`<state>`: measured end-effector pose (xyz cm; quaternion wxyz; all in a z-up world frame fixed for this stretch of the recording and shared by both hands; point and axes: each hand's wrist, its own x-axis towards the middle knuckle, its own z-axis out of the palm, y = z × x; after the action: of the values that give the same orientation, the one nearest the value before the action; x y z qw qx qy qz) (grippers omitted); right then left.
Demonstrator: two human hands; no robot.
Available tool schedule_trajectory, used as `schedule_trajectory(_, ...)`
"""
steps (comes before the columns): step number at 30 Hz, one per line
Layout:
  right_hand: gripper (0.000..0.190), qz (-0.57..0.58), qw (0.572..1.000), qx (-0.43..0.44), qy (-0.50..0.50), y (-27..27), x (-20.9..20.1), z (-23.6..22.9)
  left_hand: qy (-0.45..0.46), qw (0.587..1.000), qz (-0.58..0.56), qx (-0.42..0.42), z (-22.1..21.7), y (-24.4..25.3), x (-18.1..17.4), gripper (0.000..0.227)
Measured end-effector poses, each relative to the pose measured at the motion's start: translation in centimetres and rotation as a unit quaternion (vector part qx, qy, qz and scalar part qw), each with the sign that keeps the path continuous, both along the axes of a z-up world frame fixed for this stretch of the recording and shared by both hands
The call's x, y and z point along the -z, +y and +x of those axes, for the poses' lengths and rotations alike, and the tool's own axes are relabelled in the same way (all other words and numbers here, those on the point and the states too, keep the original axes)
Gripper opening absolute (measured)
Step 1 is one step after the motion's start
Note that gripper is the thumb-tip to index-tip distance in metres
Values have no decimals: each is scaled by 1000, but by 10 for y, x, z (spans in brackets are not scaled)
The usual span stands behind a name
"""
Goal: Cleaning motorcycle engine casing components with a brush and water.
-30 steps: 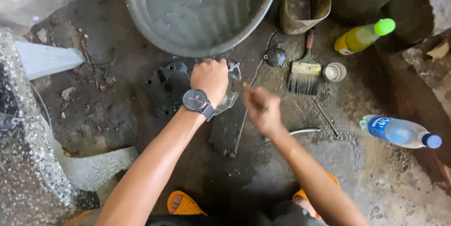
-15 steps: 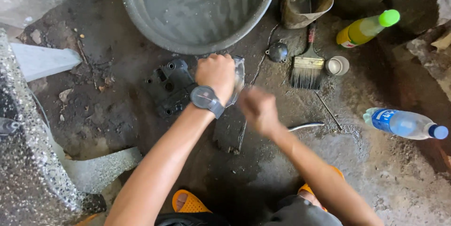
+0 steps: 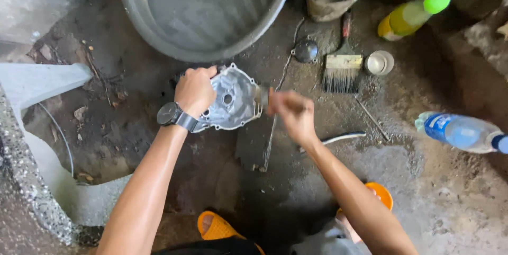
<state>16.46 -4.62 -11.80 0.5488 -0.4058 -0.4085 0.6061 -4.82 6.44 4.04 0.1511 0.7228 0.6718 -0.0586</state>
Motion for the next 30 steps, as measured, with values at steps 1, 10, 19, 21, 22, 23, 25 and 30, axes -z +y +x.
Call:
schedule_trajectory(1, 15, -5, 1000, 3, 4, -1, -3, -5, 4, 1000, -5, 3, 0, -3, -1, 48)
schedule_trajectory(10, 12, -86, 994, 72, 22, 4, 1, -8, -4, 999, -8, -35, -9, 3, 8, 53)
schedule_trajectory(19, 15, -52, 995, 89, 6, 1, -1, -13, -4, 1000, 10, -22, -8, 0, 4, 52)
schedule_trajectory(21, 15, -41, 999, 27, 12, -9, 7, -11, -9, 1000, 9, -27, -10, -2, 8, 49)
schedule_trajectory(22, 15, -39, 999, 26, 12, -2, 2, -10, -9, 1000, 10, -27, -8, -2, 7, 49)
schedule_trajectory(23, 14, -51, 998, 47, -10, 5, -4, -9, -10, 999, 14, -31, -6, -2, 7, 48)
schedule_trajectory(25, 14, -64, 995, 70, -27, 5, -7, -10, -7, 999, 17, -32, -7, 0, 6, 48)
schedule_trajectory(30, 13, -98, 994, 13, 37, 9, -6, -1, -9, 999, 30, -23, -13, 0, 13, 47)
